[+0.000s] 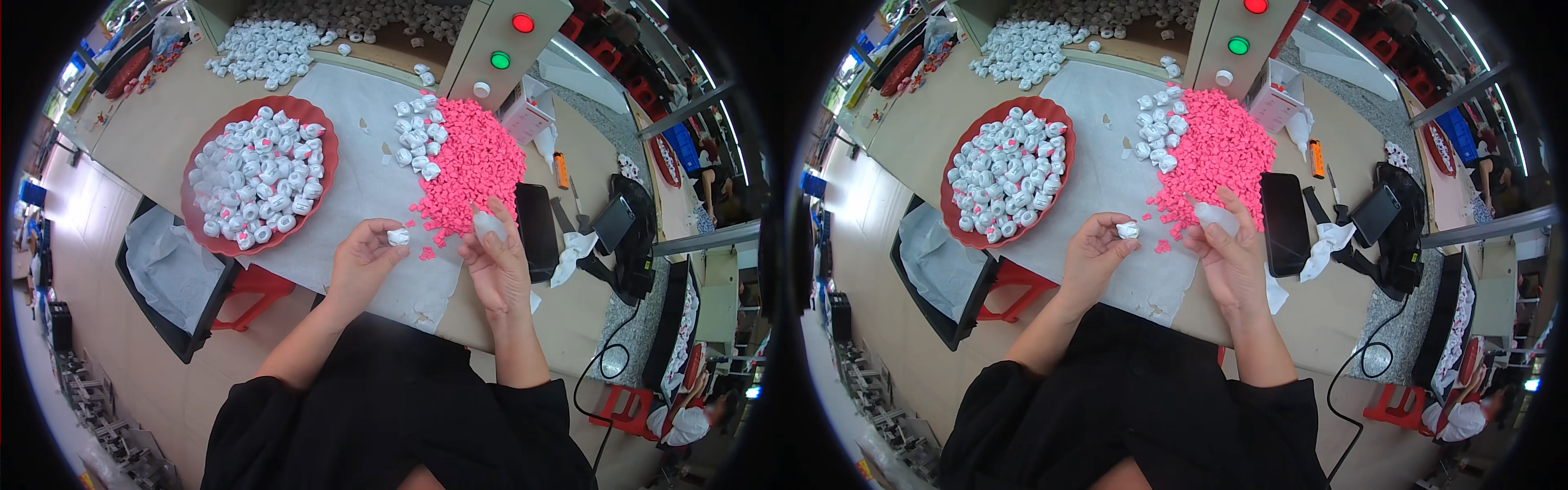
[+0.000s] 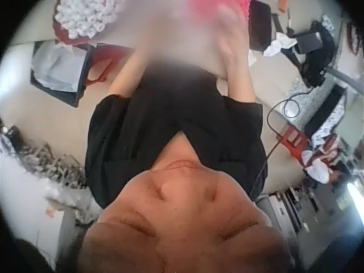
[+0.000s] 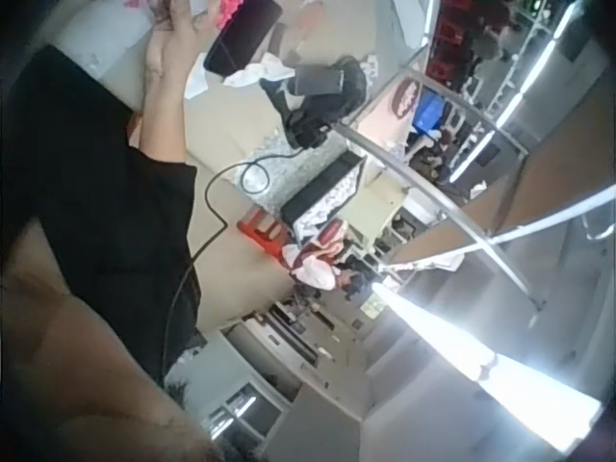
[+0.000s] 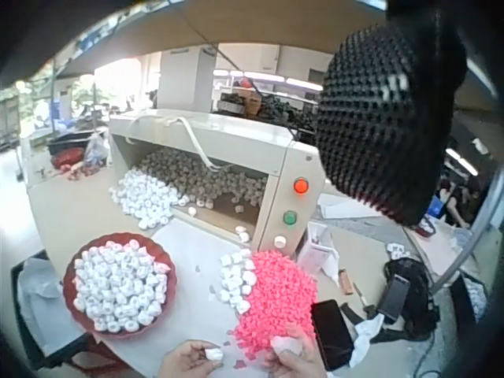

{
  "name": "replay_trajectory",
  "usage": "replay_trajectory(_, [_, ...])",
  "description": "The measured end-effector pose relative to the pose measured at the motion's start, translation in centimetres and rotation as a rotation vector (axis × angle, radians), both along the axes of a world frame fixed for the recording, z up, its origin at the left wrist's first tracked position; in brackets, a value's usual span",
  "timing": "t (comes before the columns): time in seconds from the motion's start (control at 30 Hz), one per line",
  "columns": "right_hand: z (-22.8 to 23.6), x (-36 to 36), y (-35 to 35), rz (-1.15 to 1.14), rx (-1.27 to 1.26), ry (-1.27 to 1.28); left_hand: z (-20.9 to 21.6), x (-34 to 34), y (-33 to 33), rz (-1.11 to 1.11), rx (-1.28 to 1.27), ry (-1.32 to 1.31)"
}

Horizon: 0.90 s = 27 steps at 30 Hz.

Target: The person repeatedly picks up small white cylindrical caps from a red tray and applies a small amount of pink liquid from a squeeze bottle onto the top of each cap. The person then places the treated cap onto a pile on the table. The process is repeated continuously throughout the clip.

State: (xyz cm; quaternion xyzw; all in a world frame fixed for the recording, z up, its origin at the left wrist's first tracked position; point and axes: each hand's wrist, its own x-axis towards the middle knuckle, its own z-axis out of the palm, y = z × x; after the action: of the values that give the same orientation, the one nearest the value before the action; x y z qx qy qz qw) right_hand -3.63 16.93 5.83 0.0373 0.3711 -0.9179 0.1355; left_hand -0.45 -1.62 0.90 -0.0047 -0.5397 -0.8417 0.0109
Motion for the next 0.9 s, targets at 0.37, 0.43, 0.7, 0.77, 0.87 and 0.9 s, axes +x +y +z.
replay_trajectory(0.37, [0.6,0.6,1.3,0.081,0.972,0.351,-0.3,-0.2,-0.2,0.007,0.079,0.017])
replay_trajectory(0.43, [-1.0,1.0,1.6,0.103,1.111,0.512,-0.3,-0.1,-0.3,0.008,0.103,0.02])
replay_trajectory(0.7, [-2.2,1.7,-1.3,-0.013,1.527,0.76,-0.2,-0.1,-0.5,-0.002,0.172,0.011])
replay_trajectory(0.77, [-1.7,1.6,-1.9,0.015,1.575,0.716,-0.2,0.0,-0.6,0.0,0.169,0.01])
replay_trajectory(0.87, [-1.5,1.2,-2.2,0.058,1.627,0.697,-0.2,0.0,-0.6,-0.004,0.166,0.019])
replay_trajectory(0.9, [-1.4,1.0,-2.3,0.072,1.642,0.698,-0.2,0.0,-0.6,-0.005,0.167,0.018])
